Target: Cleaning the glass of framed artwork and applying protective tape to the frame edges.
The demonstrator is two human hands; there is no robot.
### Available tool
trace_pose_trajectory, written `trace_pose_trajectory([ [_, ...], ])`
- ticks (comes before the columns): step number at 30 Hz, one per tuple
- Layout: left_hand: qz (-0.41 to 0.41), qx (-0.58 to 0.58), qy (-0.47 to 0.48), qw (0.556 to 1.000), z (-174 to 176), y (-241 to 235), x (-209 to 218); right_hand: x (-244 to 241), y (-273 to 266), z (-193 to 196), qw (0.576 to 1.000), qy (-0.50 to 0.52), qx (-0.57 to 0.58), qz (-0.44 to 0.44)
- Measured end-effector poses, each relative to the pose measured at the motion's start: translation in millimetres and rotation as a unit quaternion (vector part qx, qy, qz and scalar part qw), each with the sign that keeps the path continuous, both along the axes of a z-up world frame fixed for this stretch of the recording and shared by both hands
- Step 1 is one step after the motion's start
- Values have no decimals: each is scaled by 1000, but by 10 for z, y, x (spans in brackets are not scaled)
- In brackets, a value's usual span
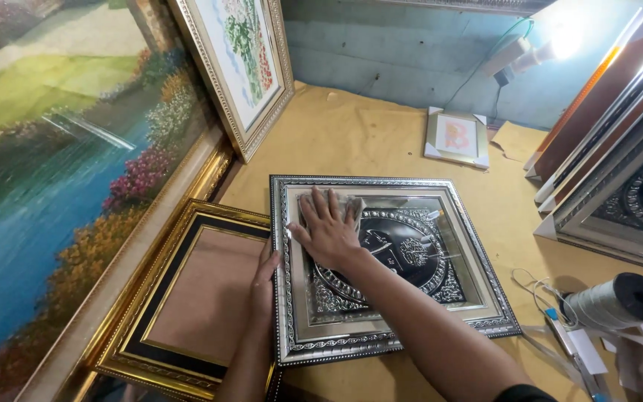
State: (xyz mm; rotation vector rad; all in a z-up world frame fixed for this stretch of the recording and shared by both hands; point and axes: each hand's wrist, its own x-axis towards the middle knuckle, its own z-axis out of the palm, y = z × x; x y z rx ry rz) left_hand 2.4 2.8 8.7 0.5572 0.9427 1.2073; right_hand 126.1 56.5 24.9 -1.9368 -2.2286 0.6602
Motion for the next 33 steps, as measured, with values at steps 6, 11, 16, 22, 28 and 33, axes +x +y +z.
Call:
trace_pose_trajectory([
  [6, -59, 15, 207, 977, -109, 10, -75, 573, 11, -191, 996, -23, 4, -81],
  [11, -69, 21, 215, 974, -64, -16, -68, 1315, -81, -386, 977, -17, -9, -214],
  [16, -17, 89, 96, 991, -339, 30, -49, 1729, -338, -648, 971, -35, 2, -238],
  [22, -22, 102, 91, 990, -61, -95, 8, 1028, -860, -198, 965, 5, -61, -255],
  [28, -21, 103, 38, 994, 359, -297, 189, 98, -1168, 275, 997, -19, -72, -6],
  [33, -1, 106, 25, 994, -516, 58, 0, -190, -1222, -95, 996, 43, 17, 82],
])
